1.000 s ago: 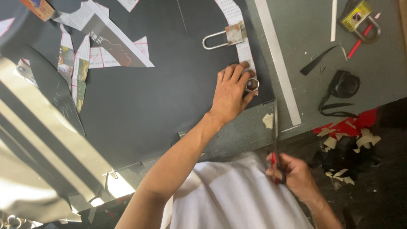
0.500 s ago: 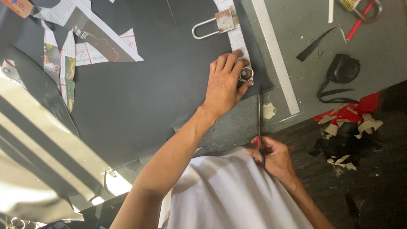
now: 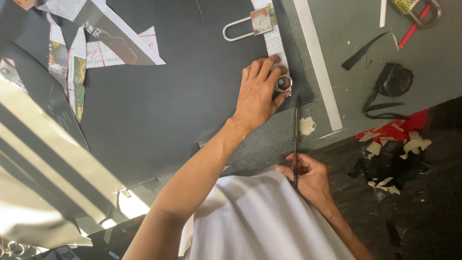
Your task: The person places a paper template on a black sheet, secures it with metal weights and a padlock, then uses a ruler and marker to draw a cutting line. They cut along the line with scissors, remove the template, and trim the cut piece to refine its shape.
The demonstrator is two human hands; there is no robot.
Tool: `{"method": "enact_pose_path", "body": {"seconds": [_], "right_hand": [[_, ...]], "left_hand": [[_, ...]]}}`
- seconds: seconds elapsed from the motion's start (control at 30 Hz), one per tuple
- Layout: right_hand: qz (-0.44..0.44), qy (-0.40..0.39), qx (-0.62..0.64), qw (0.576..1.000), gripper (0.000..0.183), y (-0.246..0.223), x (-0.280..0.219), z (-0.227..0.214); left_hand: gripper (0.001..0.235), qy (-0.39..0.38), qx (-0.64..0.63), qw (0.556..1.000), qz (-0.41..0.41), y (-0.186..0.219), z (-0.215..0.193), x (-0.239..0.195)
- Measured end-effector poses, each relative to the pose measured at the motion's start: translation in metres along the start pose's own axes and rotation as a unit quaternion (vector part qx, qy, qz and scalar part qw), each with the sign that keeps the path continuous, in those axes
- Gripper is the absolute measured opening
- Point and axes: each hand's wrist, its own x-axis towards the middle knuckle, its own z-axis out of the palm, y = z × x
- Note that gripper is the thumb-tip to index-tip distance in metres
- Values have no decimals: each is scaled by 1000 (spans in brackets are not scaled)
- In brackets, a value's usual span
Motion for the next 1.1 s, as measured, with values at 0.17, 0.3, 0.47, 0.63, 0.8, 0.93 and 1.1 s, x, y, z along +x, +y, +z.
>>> {"method": "enact_pose_path", "body": {"seconds": [0.17,0.3,0.47,0.63,0.8,0.93,1.1], "right_hand": [[15,10,-28,999,39,-8,-1,-1],[38,9,-12,999,36,-13,-2,-1],[28,6,8,1000,33,-13,-3,0],[27,1,12,1000,34,-11,-1,-2],[19,0,17,1000,33,-16,6,-5],[14,5,28,999,31,-21,11,-6],[36,6,31,999,31,-25,7,-8]], "left_hand": [[52,1,-2,1000,2,-1,0,1],[51,-3,3,1000,-1,-1,0,1],[51,2,0,1000,1,-1,-1,1],[52,5,-7,1000,0,0,-1,0],[55,11,-8,1000,3,1,-2,0],[55,5,-10,1000,3,1,-2,-1],[47,9,-4,1000,8,1,0,-3]]}}
